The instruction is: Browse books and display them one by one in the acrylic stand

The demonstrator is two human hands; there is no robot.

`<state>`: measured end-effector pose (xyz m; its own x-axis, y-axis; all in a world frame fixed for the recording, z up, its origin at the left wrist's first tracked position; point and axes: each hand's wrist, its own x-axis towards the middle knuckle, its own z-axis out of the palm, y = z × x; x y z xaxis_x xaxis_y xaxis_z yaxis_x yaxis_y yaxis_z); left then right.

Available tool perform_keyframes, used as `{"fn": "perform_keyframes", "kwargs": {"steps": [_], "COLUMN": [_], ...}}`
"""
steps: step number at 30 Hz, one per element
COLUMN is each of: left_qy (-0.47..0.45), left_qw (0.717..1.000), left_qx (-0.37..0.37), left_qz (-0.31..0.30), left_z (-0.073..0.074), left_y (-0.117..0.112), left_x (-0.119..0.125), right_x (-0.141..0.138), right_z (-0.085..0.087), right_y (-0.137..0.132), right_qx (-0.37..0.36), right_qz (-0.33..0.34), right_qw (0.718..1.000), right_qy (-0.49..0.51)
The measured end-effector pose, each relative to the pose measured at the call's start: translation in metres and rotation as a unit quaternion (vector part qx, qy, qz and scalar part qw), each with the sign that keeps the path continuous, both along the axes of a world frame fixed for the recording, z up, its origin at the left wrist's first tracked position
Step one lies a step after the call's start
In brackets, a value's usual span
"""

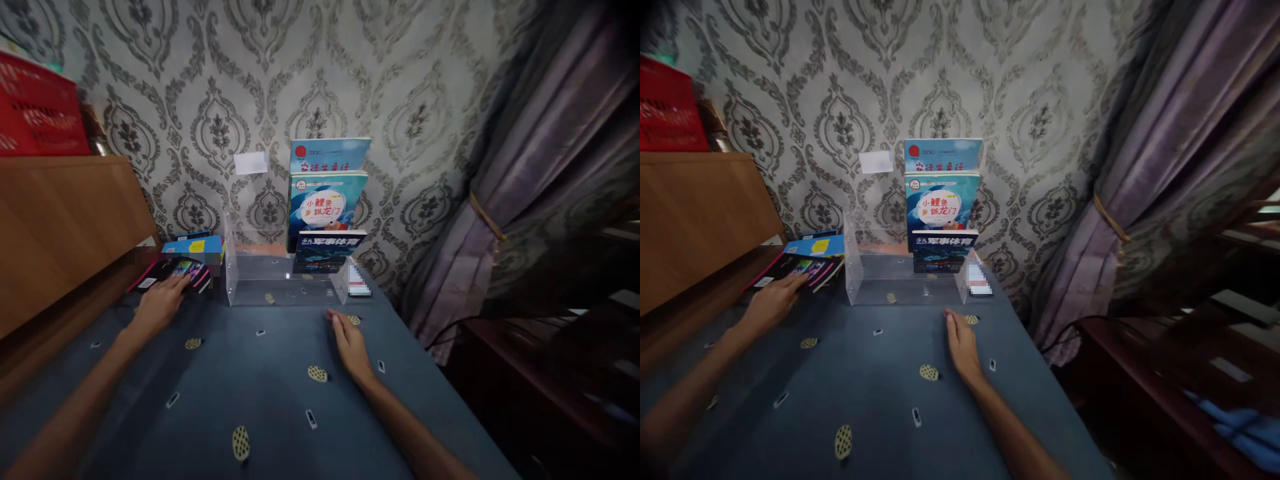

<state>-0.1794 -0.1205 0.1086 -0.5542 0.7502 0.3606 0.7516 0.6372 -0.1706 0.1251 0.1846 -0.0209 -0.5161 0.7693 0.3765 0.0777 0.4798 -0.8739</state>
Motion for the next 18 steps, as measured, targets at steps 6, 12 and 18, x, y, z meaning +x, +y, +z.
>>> {"fn": "perform_keyframes", "kwargs": {"steps": [6, 12, 18], "left_qy": [-0.087, -0.067, -0.111], "left_qw": [0.996, 0.998, 0.990], "left_qx": [-0.037, -0.014, -0.031], "left_qz": [0.006, 0.005, -0.077], "left_z": [-0.077, -0.100, -0.095], "left_y": [-0.051, -0.055, 0.003], "left_x": [0.077, 0.127, 0.188], "right_x": [-0.001, -0.001, -0.003], "right_z": [0.002, 0.013, 0.016], "right_y": [-0.002, -0.009, -0.012], "right_qx": [0.012, 0.071, 0.064], "right_qz": [0.029, 0.025, 0.030], "right_qw": [0.999, 0.994, 0.993], "right_qy": [-0.019, -0.078, -0.096]}}
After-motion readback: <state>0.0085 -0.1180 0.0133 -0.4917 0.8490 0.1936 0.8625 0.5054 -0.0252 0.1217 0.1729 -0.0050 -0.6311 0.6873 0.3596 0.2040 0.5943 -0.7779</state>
